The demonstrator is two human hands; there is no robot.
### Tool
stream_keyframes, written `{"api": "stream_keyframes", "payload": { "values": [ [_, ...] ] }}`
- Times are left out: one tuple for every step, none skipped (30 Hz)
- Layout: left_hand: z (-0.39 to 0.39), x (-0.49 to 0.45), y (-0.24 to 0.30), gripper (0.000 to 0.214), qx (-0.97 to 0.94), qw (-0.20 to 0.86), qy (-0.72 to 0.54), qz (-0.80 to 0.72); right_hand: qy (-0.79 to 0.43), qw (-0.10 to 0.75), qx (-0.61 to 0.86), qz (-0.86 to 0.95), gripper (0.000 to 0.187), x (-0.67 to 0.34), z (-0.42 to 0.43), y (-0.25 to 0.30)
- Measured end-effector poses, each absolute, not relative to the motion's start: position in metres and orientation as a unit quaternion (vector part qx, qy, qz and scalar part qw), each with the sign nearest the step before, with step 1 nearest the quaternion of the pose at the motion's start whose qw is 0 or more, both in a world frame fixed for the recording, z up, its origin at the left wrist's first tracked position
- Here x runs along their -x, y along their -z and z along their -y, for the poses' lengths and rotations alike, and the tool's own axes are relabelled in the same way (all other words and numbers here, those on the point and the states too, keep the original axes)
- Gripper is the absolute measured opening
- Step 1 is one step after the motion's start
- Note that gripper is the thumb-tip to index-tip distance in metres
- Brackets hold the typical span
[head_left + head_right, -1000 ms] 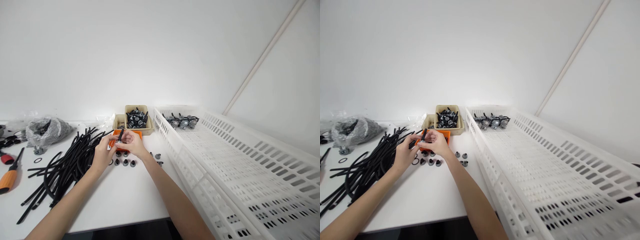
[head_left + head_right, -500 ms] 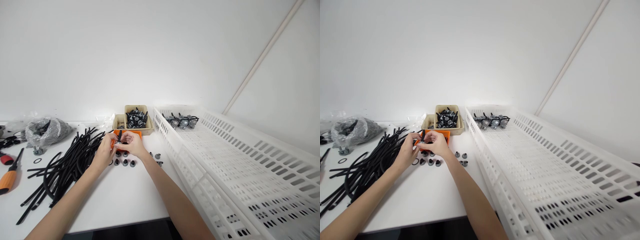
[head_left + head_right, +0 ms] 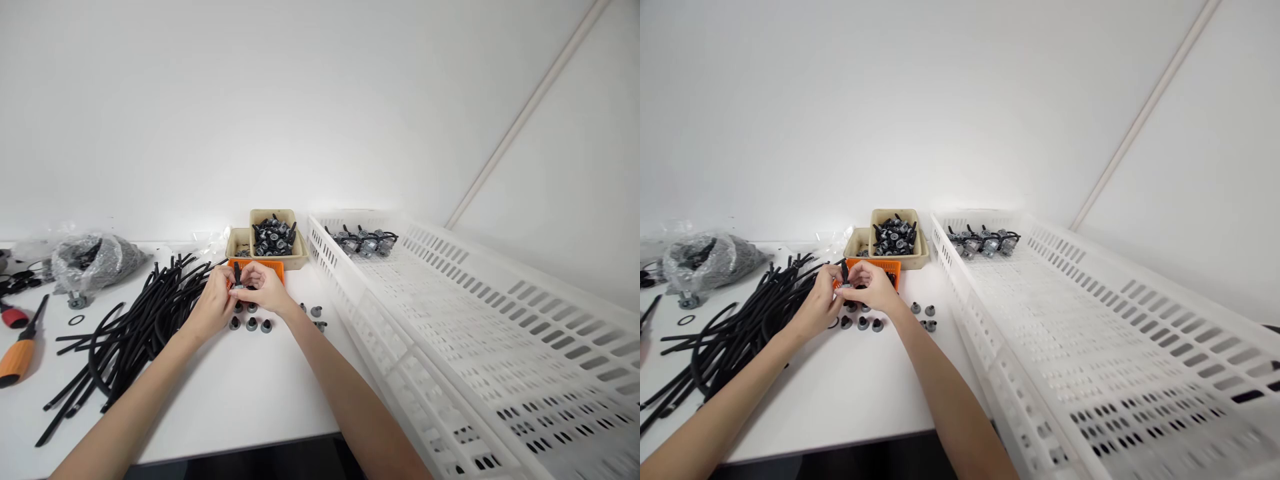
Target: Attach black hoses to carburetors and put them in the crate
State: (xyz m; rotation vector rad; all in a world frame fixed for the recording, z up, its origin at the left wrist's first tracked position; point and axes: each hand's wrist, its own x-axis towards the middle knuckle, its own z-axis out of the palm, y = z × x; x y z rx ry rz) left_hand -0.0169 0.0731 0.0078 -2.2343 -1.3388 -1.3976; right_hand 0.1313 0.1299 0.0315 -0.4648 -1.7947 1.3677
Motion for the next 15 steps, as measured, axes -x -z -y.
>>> {"api": "stream_keyframes", "payload": {
  "values": [
    [-0.073,0.017,-0.008,0.015,0.752,0.097,0.471,0.450,-0.542,0.407,0.182,0.713,0.042,-0.131,-0.130,-0.032],
    [-0.073,0.016,-0.008,0.015,0.752,0.102,0.471,0.449,-0.541,0.407,0.180,0.713,0.042,-0.131,-0.130,-0.032],
    [-0.073,0.016,-0.008,0.015,0.752,0.108,0.471,0.448,-0.540,0.408,0.180,0.714,0.042,-0.131,-0.130,-0.032],
    [-0.073,0.016,-0.009,0.016,0.753,0.115,0.471,0.445,-0.540,0.408,0.179,0.714,0.042,-0.131,-0.129,-0.033],
    [-0.073,0.016,-0.009,0.017,0.753,0.122,0.472,0.442,-0.541,0.408,0.177,0.714,0.042,-0.131,-0.129,-0.033],
    [-0.072,0.016,-0.009,0.017,0.753,0.129,0.473,0.438,-0.542,0.407,0.174,0.714,0.042,-0.131,-0.128,-0.034],
    [-0.072,0.016,-0.010,0.018,0.753,0.135,0.474,0.435,-0.543,0.407,0.172,0.714,0.041,-0.131,-0.128,-0.035],
    [-0.072,0.016,-0.011,0.019,0.753,0.141,0.476,0.432,-0.545,0.406,0.170,0.714,0.042,-0.131,-0.127,-0.036],
    [-0.072,0.017,-0.011,0.019,0.752,0.146,0.479,0.429,-0.548,0.406,0.169,0.712,0.043,-0.131,-0.126,-0.037],
    [-0.072,0.017,-0.011,0.019,0.750,0.152,0.482,0.427,-0.553,0.407,0.168,0.708,0.044,-0.131,-0.125,-0.038],
    [-0.072,0.018,-0.011,0.019,0.746,0.159,0.487,0.426,-0.559,0.407,0.167,0.703,0.046,-0.130,-0.124,-0.039],
    [-0.072,0.018,-0.010,0.019,0.741,0.165,0.493,0.424,-0.566,0.408,0.167,0.697,0.048,-0.130,-0.122,-0.041],
    [-0.073,0.019,-0.010,0.019,0.736,0.171,0.502,0.422,-0.573,0.407,0.167,0.691,0.050,-0.130,-0.121,-0.042],
    [-0.073,0.019,-0.009,0.018,0.730,0.173,0.511,0.419,-0.579,0.407,0.168,0.686,0.051,-0.129,-0.120,-0.044],
    [-0.073,0.019,-0.008,0.018,0.725,0.174,0.520,0.416,-0.583,0.405,0.170,0.683,0.051,-0.129,-0.118,-0.045]
  ]
}}
